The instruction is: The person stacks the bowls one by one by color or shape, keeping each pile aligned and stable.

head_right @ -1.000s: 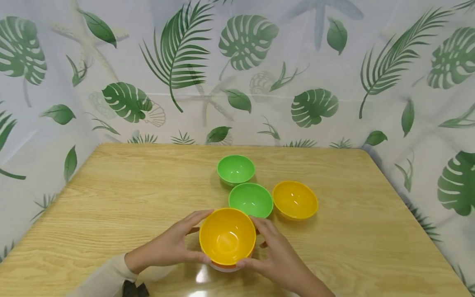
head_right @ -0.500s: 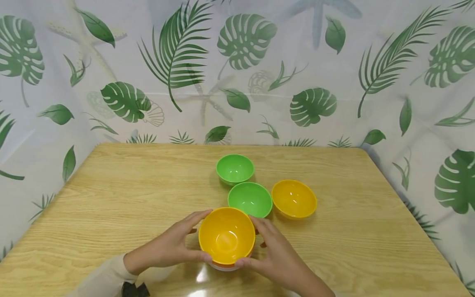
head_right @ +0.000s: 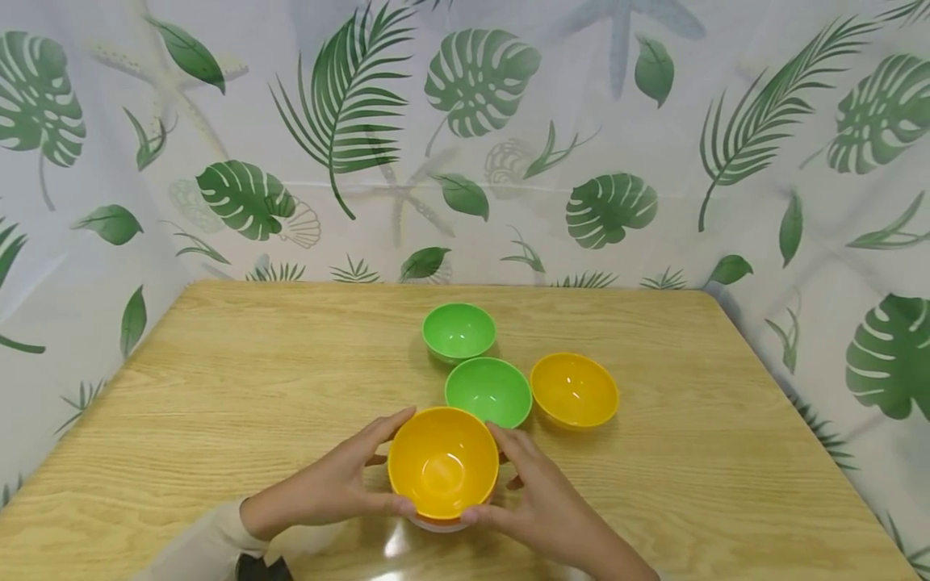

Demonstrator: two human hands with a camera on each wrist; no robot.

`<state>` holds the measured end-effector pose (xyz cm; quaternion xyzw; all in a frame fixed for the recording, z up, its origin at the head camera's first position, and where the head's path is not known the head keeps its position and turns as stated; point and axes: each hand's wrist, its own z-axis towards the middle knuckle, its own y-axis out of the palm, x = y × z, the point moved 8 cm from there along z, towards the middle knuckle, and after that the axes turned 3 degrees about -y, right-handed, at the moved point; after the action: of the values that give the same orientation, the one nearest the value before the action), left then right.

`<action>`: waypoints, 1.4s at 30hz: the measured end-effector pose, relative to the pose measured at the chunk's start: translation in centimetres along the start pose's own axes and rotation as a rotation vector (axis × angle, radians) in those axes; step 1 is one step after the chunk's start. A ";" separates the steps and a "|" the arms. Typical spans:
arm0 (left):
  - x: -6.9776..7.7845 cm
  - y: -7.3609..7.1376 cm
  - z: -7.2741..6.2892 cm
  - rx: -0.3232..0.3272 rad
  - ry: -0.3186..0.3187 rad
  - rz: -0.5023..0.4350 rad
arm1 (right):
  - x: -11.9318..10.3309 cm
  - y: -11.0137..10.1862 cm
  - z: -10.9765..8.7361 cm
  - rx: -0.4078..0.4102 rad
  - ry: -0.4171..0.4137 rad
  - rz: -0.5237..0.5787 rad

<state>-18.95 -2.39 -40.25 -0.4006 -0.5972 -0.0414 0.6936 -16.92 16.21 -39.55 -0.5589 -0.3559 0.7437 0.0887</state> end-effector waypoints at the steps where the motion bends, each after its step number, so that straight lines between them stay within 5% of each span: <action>1: 0.0 0.0 0.0 -0.004 -0.002 0.003 | 0.0 0.0 0.0 -0.006 0.004 0.007; 7: 0.5 -0.3 0.1 -0.006 0.010 0.060 | 0.0 -0.1 -0.1 -0.025 0.015 0.042; 15: 4.3 -1.6 -0.2 0.132 0.232 0.053 | -0.5 -0.9 -0.3 0.046 -0.056 0.011; 26: 9.5 -1.9 0.1 0.244 0.433 -0.244 | 0.4 -4.7 -0.6 0.323 -0.046 0.122; 33: 10.8 -0.6 1.6 0.241 0.401 -0.459 | 1.6 -7.3 -1.5 0.472 0.005 0.213; 37: 11.3 0.0 2.6 0.253 0.363 -0.504 | 2.8 -8.6 -1.9 0.514 0.095 0.222; 42: 11.4 0.5 3.6 0.261 0.316 -0.553 | 4.5 -10.0 -2.4 0.558 0.146 0.365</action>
<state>-18.32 4.85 -30.81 -0.1202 -0.5688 -0.2126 0.7854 -19.06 26.87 -37.00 -0.6193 -0.0257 0.7741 0.1288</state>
